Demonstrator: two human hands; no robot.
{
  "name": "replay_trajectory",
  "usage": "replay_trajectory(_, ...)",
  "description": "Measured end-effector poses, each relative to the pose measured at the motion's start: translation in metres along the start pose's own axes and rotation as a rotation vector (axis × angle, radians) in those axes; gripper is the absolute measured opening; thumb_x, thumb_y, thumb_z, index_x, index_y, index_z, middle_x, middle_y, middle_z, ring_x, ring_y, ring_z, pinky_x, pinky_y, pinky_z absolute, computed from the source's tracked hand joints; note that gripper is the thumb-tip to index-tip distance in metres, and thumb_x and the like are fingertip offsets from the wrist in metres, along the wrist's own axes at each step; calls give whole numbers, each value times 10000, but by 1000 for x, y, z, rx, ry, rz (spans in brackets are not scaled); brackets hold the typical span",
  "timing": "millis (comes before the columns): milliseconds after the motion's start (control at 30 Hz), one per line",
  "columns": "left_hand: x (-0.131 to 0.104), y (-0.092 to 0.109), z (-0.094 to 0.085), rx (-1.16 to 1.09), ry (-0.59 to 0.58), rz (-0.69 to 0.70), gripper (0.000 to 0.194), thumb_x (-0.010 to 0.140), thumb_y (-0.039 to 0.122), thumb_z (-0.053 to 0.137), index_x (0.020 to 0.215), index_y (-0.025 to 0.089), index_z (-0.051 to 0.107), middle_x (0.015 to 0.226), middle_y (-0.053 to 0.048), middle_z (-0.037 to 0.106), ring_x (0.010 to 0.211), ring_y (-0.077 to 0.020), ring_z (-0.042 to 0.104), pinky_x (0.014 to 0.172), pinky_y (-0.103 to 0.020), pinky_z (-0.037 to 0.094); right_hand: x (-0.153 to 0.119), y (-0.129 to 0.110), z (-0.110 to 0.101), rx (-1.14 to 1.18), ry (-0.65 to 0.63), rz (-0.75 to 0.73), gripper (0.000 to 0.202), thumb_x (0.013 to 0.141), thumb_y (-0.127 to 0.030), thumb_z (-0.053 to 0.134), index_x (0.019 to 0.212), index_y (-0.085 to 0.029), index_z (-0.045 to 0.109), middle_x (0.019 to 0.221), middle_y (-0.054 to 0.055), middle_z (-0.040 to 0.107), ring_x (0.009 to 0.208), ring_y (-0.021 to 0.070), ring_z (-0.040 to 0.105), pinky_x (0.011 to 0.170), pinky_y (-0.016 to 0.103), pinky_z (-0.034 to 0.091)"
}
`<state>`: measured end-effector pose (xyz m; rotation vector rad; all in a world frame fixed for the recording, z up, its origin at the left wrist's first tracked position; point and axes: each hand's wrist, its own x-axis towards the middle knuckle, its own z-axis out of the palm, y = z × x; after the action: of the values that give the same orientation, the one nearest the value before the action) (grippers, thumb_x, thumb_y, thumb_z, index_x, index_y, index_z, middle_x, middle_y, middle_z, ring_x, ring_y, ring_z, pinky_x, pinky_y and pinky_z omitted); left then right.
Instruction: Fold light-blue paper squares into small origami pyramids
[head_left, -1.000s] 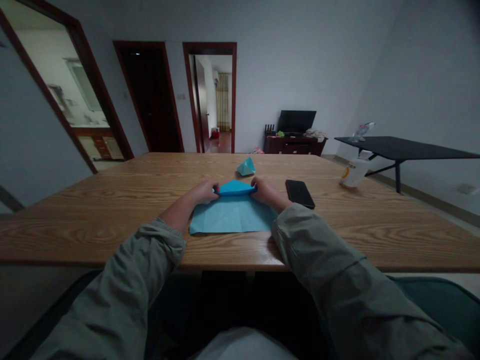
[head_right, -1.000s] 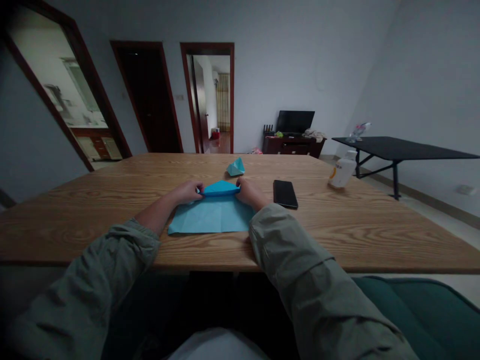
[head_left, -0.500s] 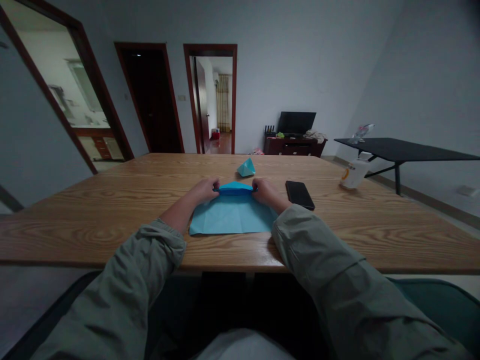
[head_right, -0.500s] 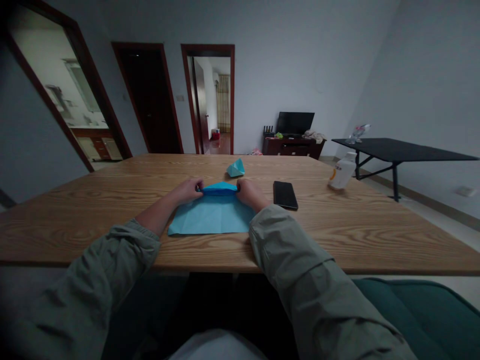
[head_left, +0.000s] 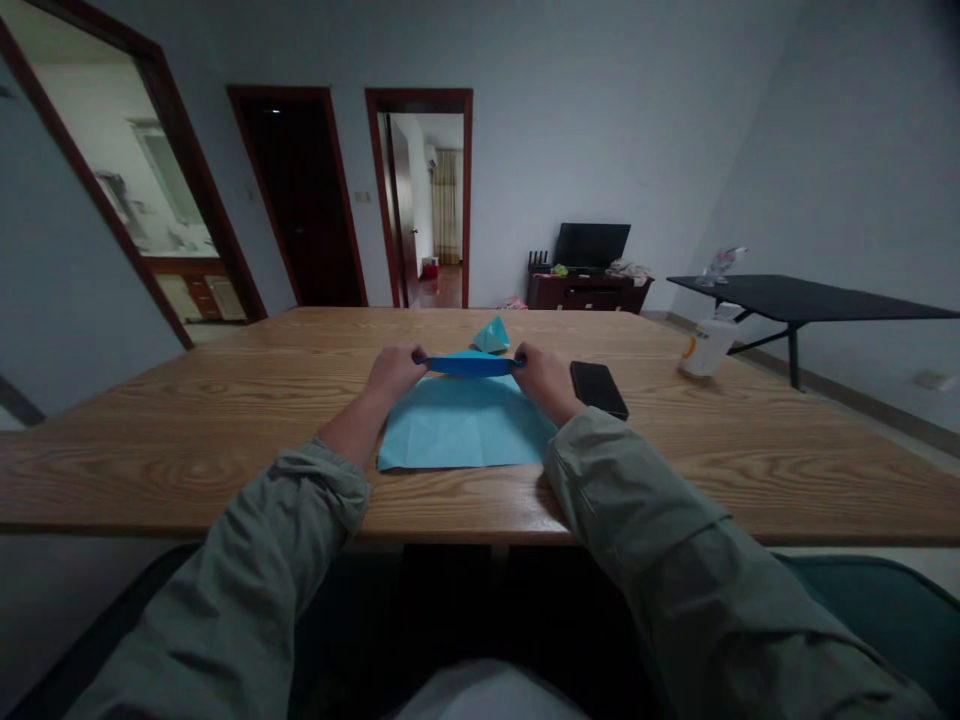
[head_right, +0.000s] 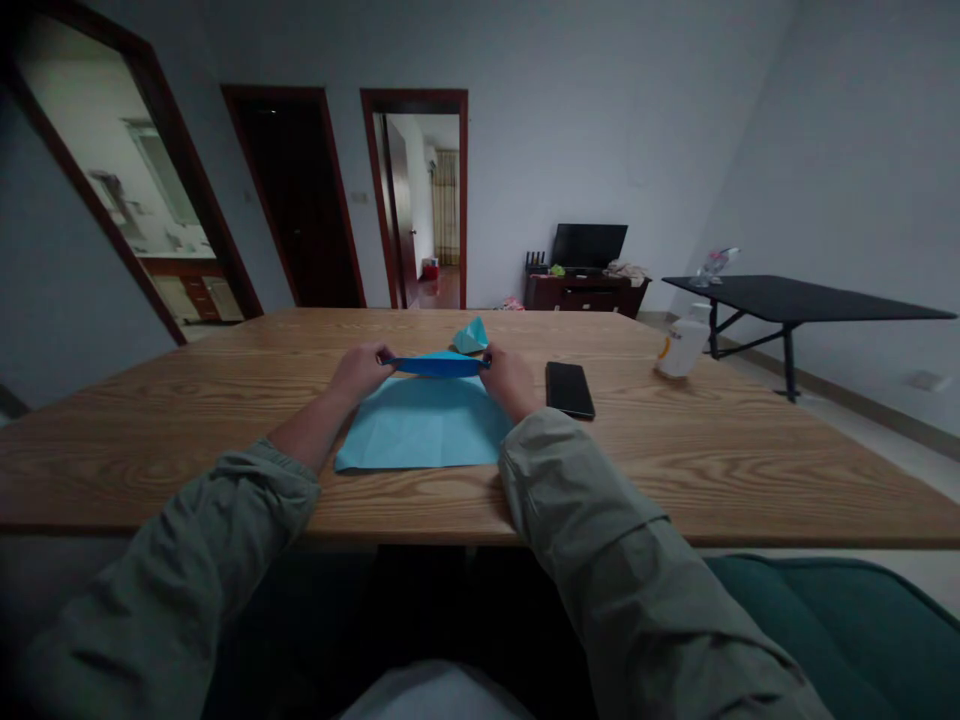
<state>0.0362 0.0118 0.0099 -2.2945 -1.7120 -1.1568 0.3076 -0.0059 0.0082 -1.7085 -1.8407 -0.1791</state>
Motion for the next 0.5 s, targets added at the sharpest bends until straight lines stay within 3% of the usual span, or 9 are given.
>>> replay_trajectory(167,3,-4,-1,-68,180,-26,114,737,299,652,699,196,625,730,-33,633,677,-165,560,630,-271,403,1,1,-2,118,119,6,137,824,-314,579,892,-201,617,911,73,663,791,204,585,644,274,359)
replay_trajectory(367,6,-6,5,-367,245,-4,156,793,338,611,814,184,602,819,-27,617,667,-127,552,625,-244,439,4,2,-1,289,111,78,192,846,-379,550,813,-193,585,731,38,625,691,186,569,603,267,346)
replay_trajectory(500,6,0,4,-506,274,-31,160,814,337,590,860,187,561,856,-23,605,695,-117,569,611,-222,444,6,3,-2,387,105,85,205,845,-385,550,845,-182,579,750,40,627,714,183,583,636,267,387)
